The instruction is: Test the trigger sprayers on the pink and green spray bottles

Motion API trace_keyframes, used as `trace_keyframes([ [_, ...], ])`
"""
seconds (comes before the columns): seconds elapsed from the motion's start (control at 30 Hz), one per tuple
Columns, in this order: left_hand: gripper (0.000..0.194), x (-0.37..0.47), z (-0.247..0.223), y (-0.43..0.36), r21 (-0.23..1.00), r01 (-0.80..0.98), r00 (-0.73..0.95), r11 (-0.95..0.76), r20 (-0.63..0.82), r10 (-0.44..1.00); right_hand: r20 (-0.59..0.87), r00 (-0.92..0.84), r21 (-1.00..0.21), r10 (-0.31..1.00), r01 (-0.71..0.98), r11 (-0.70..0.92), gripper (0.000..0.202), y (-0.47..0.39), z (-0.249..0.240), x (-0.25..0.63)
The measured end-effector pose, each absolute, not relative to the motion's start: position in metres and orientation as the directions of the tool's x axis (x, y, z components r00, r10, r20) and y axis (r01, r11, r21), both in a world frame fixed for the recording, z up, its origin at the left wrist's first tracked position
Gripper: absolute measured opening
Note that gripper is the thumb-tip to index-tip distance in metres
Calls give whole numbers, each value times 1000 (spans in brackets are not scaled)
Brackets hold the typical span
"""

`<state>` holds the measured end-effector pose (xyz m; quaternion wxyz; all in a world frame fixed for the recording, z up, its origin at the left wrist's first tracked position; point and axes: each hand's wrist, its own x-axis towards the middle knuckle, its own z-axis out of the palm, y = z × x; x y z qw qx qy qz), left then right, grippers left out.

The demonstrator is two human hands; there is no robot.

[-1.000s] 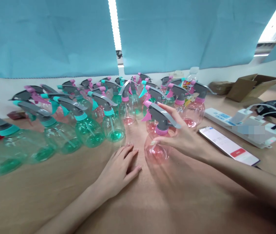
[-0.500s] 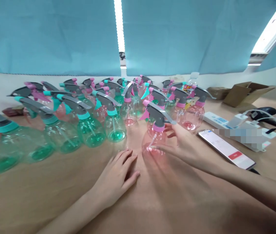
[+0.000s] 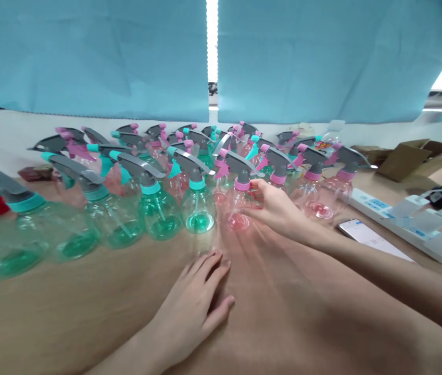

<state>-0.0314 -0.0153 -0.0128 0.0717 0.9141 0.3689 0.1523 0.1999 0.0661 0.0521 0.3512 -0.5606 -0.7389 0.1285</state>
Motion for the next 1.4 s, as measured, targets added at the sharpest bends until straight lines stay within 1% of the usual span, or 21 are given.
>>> trace_keyframes([
  [0.1, 45, -31, -11, -16, 228, 664, 690, -712, 180, 701, 386, -136, -575, 913, 738, 353, 54, 73, 52, 199],
  [0.2, 46, -31, -9, -16, 221, 665, 695, -714, 168, 699, 377, -142, -578, 915, 736, 352, 56, 77, 52, 199],
  [0.5, 45, -31, -10, -15, 222, 671, 684, -707, 182, 706, 391, -163, -620, 906, 681, 390, 51, 79, 44, 202],
  [0.7, 43, -30, -9, -13, 230, 666, 679, -709, 204, 705, 384, -144, -638, 912, 673, 375, 57, 66, 53, 206],
  [0.8, 44, -30, -10, -11, 239, 658, 676, -714, 230, 700, 417, -139, -643, 898, 653, 400, 47, 53, 59, 218],
  [0.9, 42, -26, -11, -7, 247, 647, 676, -722, 252, 692, 439, -121, -681, 890, 601, 418, 30, 38, 63, 238],
  [0.97, 41, -22, -11, -4, 255, 643, 680, -722, 243, 692, 427, -71, -697, 901, 608, 379, 22, 31, 64, 252],
  [1.03, 40, -15, -12, 0, 272, 637, 682, -722, 238, 691, 432, 3, -687, 902, 649, 327, 20, 27, 64, 264],
  [1.17, 38, -1, -13, 6, 301, 617, 682, -727, 256, 685, 488, 88, -673, 868, 672, 310, 24, 34, 58, 278],
  [1.27, 36, 10, -13, 8, 306, 618, 679, -724, 256, 688, 492, 121, -681, 862, 671, 294, 35, 46, 54, 278],
  [1.4, 33, 18, -12, 7, 306, 610, 685, -731, 260, 680, 461, 115, -682, 880, 680, 269, 50, 62, 53, 270],
])
